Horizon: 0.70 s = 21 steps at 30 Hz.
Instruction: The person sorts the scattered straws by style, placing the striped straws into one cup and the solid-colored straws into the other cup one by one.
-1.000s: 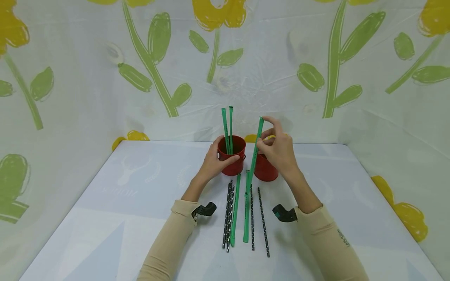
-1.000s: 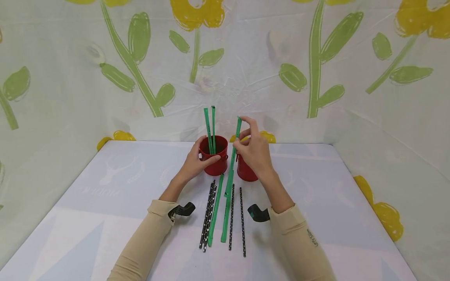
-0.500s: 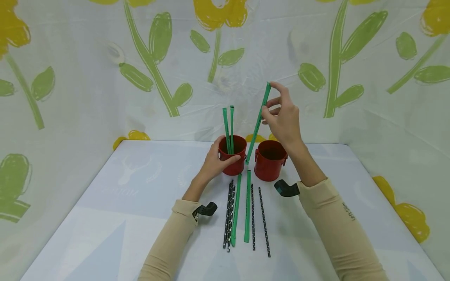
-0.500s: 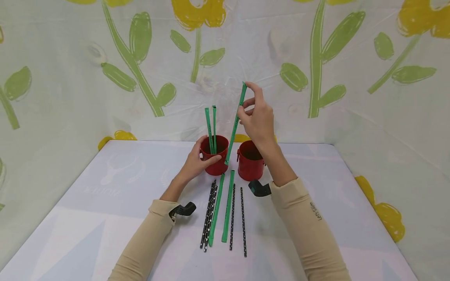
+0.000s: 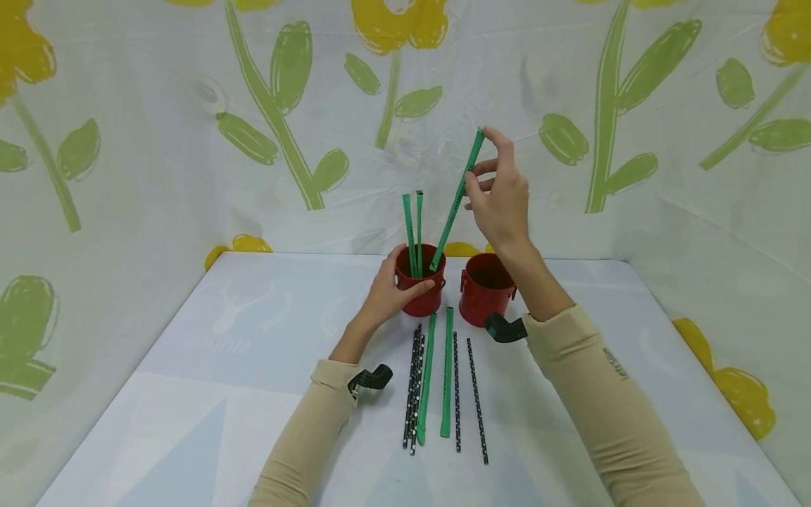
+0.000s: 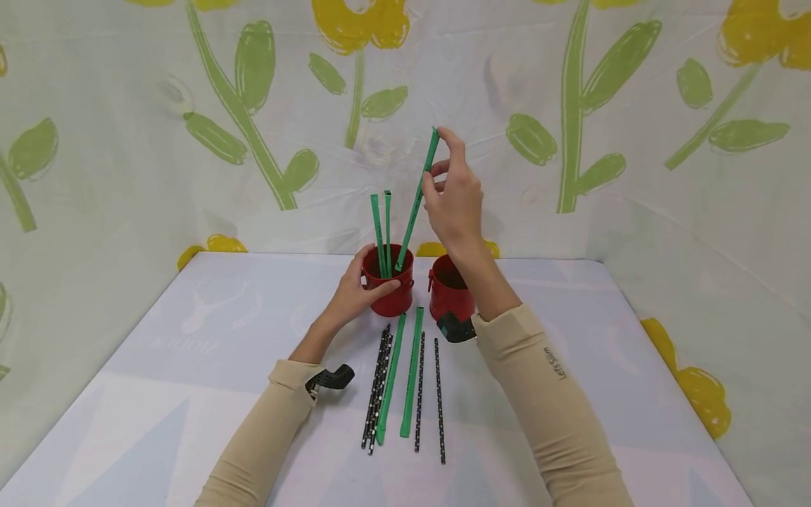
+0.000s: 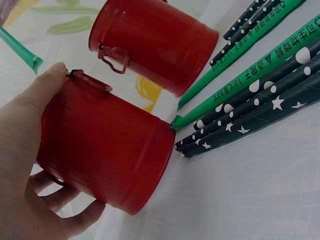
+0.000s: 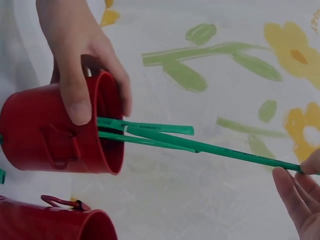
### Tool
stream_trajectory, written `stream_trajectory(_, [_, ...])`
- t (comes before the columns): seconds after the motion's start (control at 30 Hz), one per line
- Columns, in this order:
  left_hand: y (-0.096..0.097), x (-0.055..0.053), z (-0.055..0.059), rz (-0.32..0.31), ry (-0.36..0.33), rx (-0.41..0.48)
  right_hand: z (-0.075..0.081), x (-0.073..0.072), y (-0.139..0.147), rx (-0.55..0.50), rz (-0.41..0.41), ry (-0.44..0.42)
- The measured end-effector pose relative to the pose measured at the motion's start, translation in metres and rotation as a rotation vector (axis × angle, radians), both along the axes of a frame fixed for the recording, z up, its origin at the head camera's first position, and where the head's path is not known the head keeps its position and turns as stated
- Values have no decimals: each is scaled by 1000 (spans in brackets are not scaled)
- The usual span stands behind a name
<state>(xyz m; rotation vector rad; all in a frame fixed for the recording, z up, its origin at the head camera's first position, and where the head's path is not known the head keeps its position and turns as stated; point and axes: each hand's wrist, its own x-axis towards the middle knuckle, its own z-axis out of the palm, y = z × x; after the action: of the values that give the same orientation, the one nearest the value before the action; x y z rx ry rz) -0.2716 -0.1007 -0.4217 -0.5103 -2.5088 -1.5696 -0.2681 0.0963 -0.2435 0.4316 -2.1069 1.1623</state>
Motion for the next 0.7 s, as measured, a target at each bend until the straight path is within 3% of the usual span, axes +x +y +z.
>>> stream_trajectory(0.3, [1, 3, 4, 5, -1, 1, -17, -2, -12, 41, -26, -34])
stream_trajectory(0.53, [0, 0, 0, 6, -1, 1, -18, -4, -15, 9, -55, 7])
stream_trajectory(0.7, [0, 0, -1, 4, -3, 9, -22, -4, -17, 25, -51, -19])
